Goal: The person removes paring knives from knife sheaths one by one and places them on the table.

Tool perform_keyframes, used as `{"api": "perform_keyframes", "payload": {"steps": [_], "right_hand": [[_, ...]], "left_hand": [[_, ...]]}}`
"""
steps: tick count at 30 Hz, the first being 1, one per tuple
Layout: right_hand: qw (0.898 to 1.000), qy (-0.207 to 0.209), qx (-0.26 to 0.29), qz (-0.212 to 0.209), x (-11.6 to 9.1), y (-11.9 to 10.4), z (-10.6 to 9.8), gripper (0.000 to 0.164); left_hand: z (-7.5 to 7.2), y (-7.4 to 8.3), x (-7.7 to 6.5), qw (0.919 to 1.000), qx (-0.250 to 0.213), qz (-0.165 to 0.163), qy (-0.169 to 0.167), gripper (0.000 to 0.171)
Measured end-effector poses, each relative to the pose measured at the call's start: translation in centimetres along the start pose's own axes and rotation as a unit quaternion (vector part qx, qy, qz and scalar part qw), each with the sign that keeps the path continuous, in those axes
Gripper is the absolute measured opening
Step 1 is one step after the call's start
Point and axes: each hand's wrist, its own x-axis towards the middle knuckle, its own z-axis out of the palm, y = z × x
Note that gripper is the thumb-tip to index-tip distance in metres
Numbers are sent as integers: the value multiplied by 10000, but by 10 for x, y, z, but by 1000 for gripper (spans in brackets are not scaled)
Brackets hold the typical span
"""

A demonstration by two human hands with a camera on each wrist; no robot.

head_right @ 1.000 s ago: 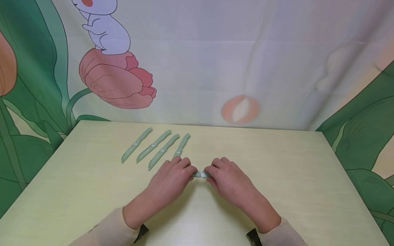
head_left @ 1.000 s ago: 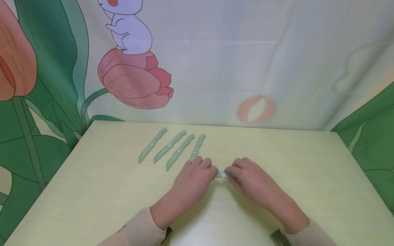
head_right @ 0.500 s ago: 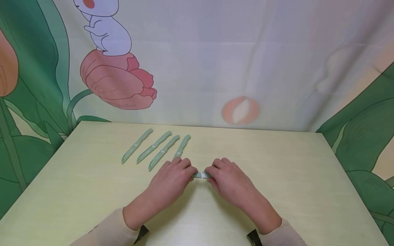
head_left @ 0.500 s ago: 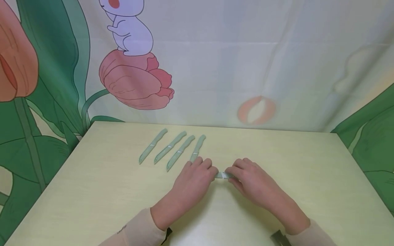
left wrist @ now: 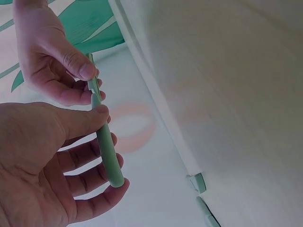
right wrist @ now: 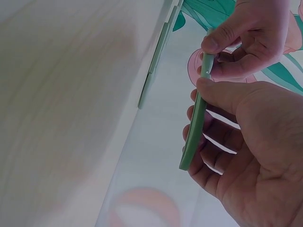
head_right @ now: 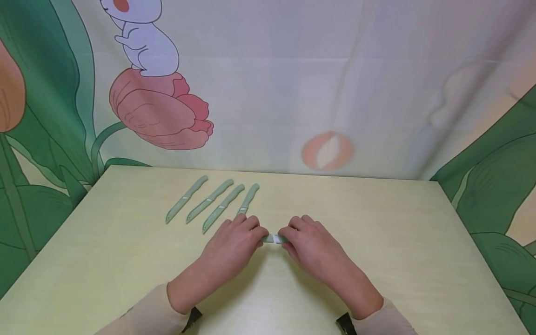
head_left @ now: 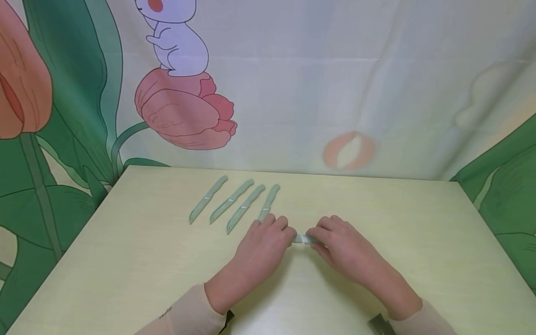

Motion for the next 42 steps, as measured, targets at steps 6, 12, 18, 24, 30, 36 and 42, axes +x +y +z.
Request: {"api": "perform_keyframes", "payload": {"steps": [6, 12, 18, 24, 30, 36, 42], "right_hand": [[10000, -35, 29, 69, -1, 1, 0, 24], [10000, -2, 19, 40, 0, 2, -1, 24], [10000, -25, 59, 23, 0, 3, -2, 25], [9999, -67, 74, 52, 0, 3, -1, 23], [10000, -33, 63, 26, -1, 3, 0, 23], [9999, -86, 54, 53, -1, 3, 0, 23], [9997, -186, 51, 164, -1, 2, -1, 22]], "left_hand": [[-1, 0, 0, 10000, -10, -10, -35, 9], [-2, 0, 1, 10000, -26, -34, -82, 9], [-2, -1, 1, 9999, -84, -48, -104, 11], [-3, -1, 1, 9999, -120, -53, -111, 10], [-3, -1, 0, 9998, -122, -63, -117, 12], [-1, -2, 0, 9998, -134, -75, -102, 11], [-1, -2, 0, 9998, -111, -78, -125, 11]]}}
